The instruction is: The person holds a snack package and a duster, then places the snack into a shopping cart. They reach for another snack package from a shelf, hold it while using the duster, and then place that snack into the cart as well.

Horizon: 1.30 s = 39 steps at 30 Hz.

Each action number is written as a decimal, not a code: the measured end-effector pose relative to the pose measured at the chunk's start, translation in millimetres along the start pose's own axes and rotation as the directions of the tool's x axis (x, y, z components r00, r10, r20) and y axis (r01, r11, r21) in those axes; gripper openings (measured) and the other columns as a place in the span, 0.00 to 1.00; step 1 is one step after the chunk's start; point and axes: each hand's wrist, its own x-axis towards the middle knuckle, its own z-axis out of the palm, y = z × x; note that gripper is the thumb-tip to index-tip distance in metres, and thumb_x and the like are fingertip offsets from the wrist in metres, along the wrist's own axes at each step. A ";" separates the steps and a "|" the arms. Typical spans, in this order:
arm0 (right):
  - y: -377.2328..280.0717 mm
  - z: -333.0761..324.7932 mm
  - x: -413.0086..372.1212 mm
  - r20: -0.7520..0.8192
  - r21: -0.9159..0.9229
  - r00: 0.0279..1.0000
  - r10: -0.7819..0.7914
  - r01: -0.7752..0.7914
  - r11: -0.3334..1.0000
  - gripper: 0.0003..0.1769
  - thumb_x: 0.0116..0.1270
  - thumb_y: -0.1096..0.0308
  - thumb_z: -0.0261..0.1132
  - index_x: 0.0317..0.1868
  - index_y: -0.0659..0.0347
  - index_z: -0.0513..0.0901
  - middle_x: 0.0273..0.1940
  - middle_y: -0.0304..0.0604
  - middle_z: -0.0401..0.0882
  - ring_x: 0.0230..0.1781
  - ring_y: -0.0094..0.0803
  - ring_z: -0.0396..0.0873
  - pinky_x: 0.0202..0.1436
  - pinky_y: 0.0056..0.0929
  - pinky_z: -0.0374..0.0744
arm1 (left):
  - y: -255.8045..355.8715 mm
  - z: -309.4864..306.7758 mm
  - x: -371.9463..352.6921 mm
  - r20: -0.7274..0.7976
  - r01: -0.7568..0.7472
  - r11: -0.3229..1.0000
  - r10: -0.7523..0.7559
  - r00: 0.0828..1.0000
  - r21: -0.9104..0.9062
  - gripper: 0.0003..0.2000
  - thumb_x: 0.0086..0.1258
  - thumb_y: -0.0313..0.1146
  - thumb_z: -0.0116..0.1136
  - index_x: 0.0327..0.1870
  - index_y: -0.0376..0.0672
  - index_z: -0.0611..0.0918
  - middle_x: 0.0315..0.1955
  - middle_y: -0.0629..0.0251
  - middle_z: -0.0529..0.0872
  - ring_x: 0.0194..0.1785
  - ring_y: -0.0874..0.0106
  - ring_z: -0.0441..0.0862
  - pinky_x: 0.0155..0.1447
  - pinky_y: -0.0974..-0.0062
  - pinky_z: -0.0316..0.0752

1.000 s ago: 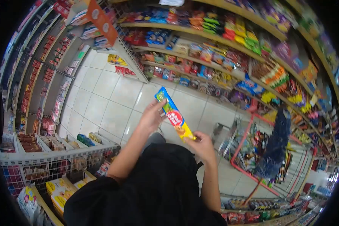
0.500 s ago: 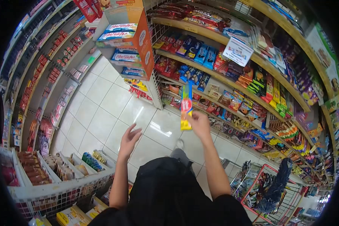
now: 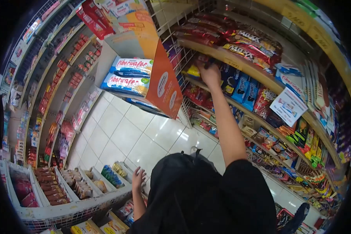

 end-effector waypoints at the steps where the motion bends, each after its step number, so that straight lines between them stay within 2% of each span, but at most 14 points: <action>1: -10.4 2.2 -3.4 0.038 -0.119 0.999 -0.007 0.011 0.993 0.35 0.56 0.37 0.59 0.38 0.68 0.81 0.40 0.62 0.80 0.44 0.52 0.78 0.46 0.44 0.75 | 1.3 6.0 2.0 -0.005 -0.007 1.000 0.007 1.000 -0.024 0.26 0.67 0.41 0.56 0.64 0.45 0.65 0.49 0.60 0.79 0.47 0.69 0.79 0.48 0.71 0.72; 5: 0.7 42.1 20.9 -0.036 -0.383 0.962 -0.272 0.238 0.892 0.31 0.55 0.41 0.61 0.37 0.67 0.82 0.35 0.62 0.80 0.40 0.52 0.80 0.45 0.43 0.78 | -15.1 19.4 10.4 -0.032 0.057 0.997 -0.058 0.998 -0.050 0.27 0.66 0.39 0.58 0.64 0.45 0.65 0.47 0.61 0.79 0.44 0.71 0.79 0.47 0.72 0.73; 13: -26.9 29.2 -5.7 0.105 -0.460 0.944 -0.314 0.326 0.826 0.29 0.60 0.44 0.58 0.42 0.66 0.82 0.47 0.66 0.74 0.46 0.52 0.76 0.47 0.47 0.75 | -77.3 8.2 -8.7 0.024 0.136 0.948 -0.149 0.989 0.286 0.23 0.63 0.38 0.60 0.59 0.41 0.72 0.37 0.60 0.82 0.38 0.71 0.80 0.38 0.74 0.75; 15: -25.9 28.1 -38.6 -0.143 -0.516 0.912 -0.385 0.263 0.815 0.26 0.60 0.48 0.60 0.41 0.66 0.82 0.46 0.66 0.74 0.44 0.52 0.75 0.46 0.47 0.74 | -102.3 -8.8 -3.1 0.066 0.086 0.881 -0.131 0.989 0.465 0.23 0.63 0.37 0.60 0.58 0.41 0.72 0.37 0.59 0.82 0.38 0.69 0.81 0.38 0.73 0.75; 16: -42.5 2.8 -69.7 -0.039 -0.246 0.971 -0.237 0.221 0.944 0.22 0.59 0.53 0.62 0.41 0.65 0.80 0.43 0.63 0.74 0.44 0.52 0.74 0.45 0.47 0.73 | -115.9 -17.1 1.0 0.102 0.037 0.825 -0.114 0.988 0.564 0.22 0.63 0.37 0.59 0.57 0.40 0.72 0.37 0.58 0.82 0.38 0.69 0.81 0.37 0.72 0.75; 18: -26.5 -2.8 -141.6 -0.225 -0.085 0.898 -0.378 0.369 0.926 0.19 0.57 0.57 0.64 0.39 0.65 0.77 0.38 0.58 0.73 0.41 0.52 0.73 0.43 0.46 0.73 | -143.3 -34.4 10.2 0.221 -0.124 0.641 -0.073 0.973 0.757 0.21 0.64 0.37 0.58 0.57 0.40 0.73 0.37 0.58 0.83 0.38 0.67 0.81 0.36 0.71 0.76; 21: 47.0 -21.2 -259.9 0.084 -0.007 0.941 -0.329 0.330 0.944 0.19 0.59 0.55 0.62 0.40 0.63 0.76 0.40 0.57 0.72 0.44 0.53 0.73 0.47 0.48 0.71 | -174.4 -58.8 27.2 0.460 -0.428 0.283 -0.057 0.886 0.858 0.20 0.64 0.37 0.57 0.56 0.39 0.73 0.37 0.57 0.83 0.38 0.65 0.82 0.35 0.69 0.77; 23: 130.7 -26.2 -346.4 0.231 -0.167 0.972 -0.045 0.085 0.982 0.17 0.58 0.54 0.62 0.36 0.61 0.79 0.36 0.53 0.79 0.46 0.50 0.74 0.51 0.44 0.72 | -184.8 -75.1 37.9 0.604 -0.602 0.053 -0.092 0.791 0.797 0.19 0.64 0.36 0.56 0.55 0.39 0.73 0.36 0.56 0.83 0.37 0.64 0.82 0.35 0.68 0.77; 26: 212.4 -65.8 -500.2 0.049 -0.202 0.962 0.267 -0.253 0.946 0.17 0.55 0.54 0.63 0.31 0.61 0.80 0.31 0.49 0.80 0.39 0.48 0.77 0.47 0.41 0.74 | -185.5 -84.8 60.3 0.759 -0.777 -0.205 -0.177 0.627 0.595 0.18 0.65 0.36 0.55 0.54 0.38 0.74 0.36 0.55 0.83 0.37 0.62 0.83 0.33 0.67 0.78; 28: 260.1 -99.2 -601.5 -0.011 -0.181 0.899 0.437 -0.432 0.884 0.18 0.54 0.54 0.63 0.32 0.62 0.81 0.32 0.52 0.80 0.38 0.50 0.77 0.42 0.42 0.75 | -183.1 -80.5 72.4 0.725 -0.769 -0.145 -0.261 0.637 0.623 0.18 0.65 0.36 0.54 0.53 0.37 0.74 0.36 0.54 0.83 0.37 0.61 0.83 0.33 0.65 0.79; 29: 232.8 -139.5 -636.1 -0.065 -0.257 0.937 0.344 -0.349 0.901 0.17 0.53 0.55 0.65 0.32 0.63 0.81 0.32 0.53 0.80 0.37 0.50 0.77 0.41 0.43 0.75 | -177.4 -68.4 72.8 0.482 -0.315 0.412 -0.407 0.776 0.855 0.16 0.66 0.35 0.52 0.52 0.36 0.74 0.36 0.52 0.83 0.36 0.59 0.83 0.32 0.65 0.79; 30: 248.6 -147.5 -671.9 -0.227 -0.217 0.814 0.535 -0.578 0.787 0.11 0.52 0.64 0.65 0.30 0.64 0.79 0.31 0.53 0.79 0.35 0.49 0.78 0.39 0.40 0.75 | -168.5 -54.7 70.2 0.191 0.315 0.738 -0.511 0.838 0.596 0.16 0.67 0.34 0.50 0.51 0.35 0.74 0.36 0.49 0.83 0.35 0.57 0.83 0.31 0.64 0.79; 36: 250.5 -250.5 -790.2 -0.787 0.034 0.403 0.467 -0.727 0.685 0.02 0.52 0.77 0.59 0.26 0.66 0.74 0.24 0.51 0.75 0.25 0.43 0.75 0.31 0.34 0.73 | -124.6 71.2 77.7 0.594 -0.158 0.782 -0.307 0.744 0.603 0.21 0.68 0.40 0.52 0.57 0.37 0.69 0.48 0.51 0.78 0.41 0.60 0.82 0.35 0.68 0.79; 39: 249.6 -322.7 -823.0 -0.840 0.036 0.313 0.443 -0.782 0.622 0.03 0.56 0.75 0.58 0.30 0.66 0.76 0.25 0.51 0.74 0.29 0.43 0.76 0.33 0.36 0.72 | -87.5 154.2 -10.1 0.625 -0.316 0.716 -0.211 0.752 0.622 0.22 0.68 0.44 0.53 0.58 0.42 0.69 0.48 0.56 0.79 0.47 0.62 0.80 0.47 0.66 0.75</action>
